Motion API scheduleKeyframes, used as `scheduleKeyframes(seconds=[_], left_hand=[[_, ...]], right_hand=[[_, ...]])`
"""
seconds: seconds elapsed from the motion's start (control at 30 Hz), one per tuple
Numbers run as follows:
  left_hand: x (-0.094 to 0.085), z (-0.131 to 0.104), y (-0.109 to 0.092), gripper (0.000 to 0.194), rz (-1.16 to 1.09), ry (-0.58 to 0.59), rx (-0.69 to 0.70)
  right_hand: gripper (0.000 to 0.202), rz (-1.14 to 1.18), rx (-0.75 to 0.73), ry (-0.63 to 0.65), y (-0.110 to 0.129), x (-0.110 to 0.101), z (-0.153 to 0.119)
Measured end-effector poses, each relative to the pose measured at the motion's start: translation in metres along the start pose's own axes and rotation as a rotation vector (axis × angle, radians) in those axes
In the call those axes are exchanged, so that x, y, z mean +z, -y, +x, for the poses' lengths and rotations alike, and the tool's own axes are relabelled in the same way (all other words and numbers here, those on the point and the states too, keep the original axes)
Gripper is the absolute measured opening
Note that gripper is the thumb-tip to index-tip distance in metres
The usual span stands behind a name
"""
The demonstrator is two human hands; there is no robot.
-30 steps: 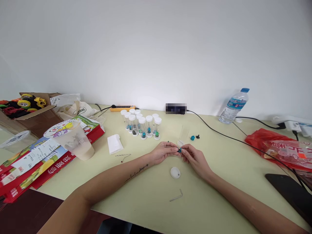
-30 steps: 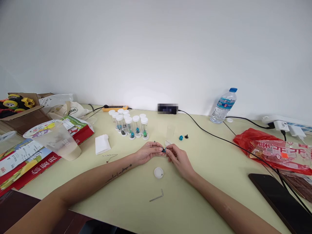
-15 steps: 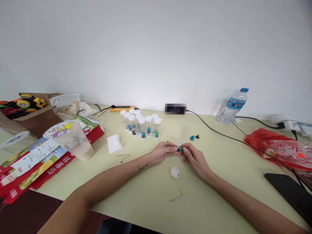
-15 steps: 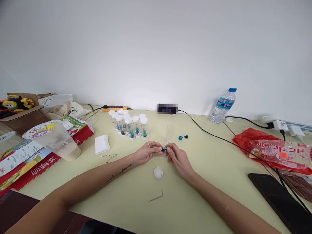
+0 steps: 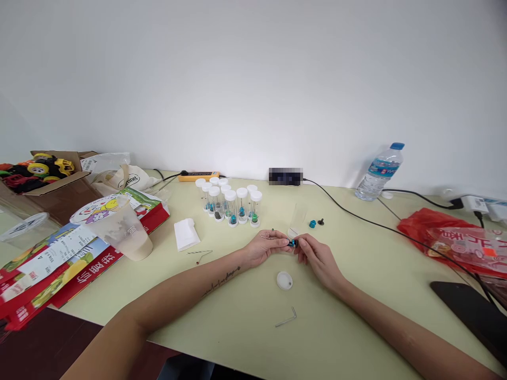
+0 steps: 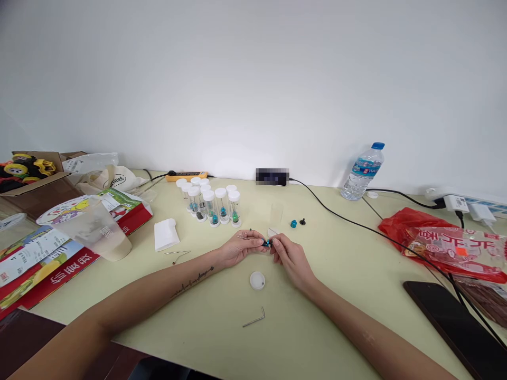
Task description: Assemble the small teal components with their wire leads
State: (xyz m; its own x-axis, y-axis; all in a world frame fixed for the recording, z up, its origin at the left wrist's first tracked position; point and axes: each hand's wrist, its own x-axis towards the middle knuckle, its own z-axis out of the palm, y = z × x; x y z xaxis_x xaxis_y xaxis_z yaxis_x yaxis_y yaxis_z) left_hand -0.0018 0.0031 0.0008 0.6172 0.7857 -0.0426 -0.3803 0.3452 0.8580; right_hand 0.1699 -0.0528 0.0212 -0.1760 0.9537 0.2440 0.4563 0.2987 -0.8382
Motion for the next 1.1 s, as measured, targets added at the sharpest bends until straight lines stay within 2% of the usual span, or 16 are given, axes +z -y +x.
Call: scheduleKeyframes(seconds=[1.1], left_hand=[[0.0010, -0.0002, -0.0011, 0.033, 0.005, -0.002, -0.007]], right_hand=[[0.037, 0.019, 0.009, -0.025, -0.0029, 0.0007, -0.0002]])
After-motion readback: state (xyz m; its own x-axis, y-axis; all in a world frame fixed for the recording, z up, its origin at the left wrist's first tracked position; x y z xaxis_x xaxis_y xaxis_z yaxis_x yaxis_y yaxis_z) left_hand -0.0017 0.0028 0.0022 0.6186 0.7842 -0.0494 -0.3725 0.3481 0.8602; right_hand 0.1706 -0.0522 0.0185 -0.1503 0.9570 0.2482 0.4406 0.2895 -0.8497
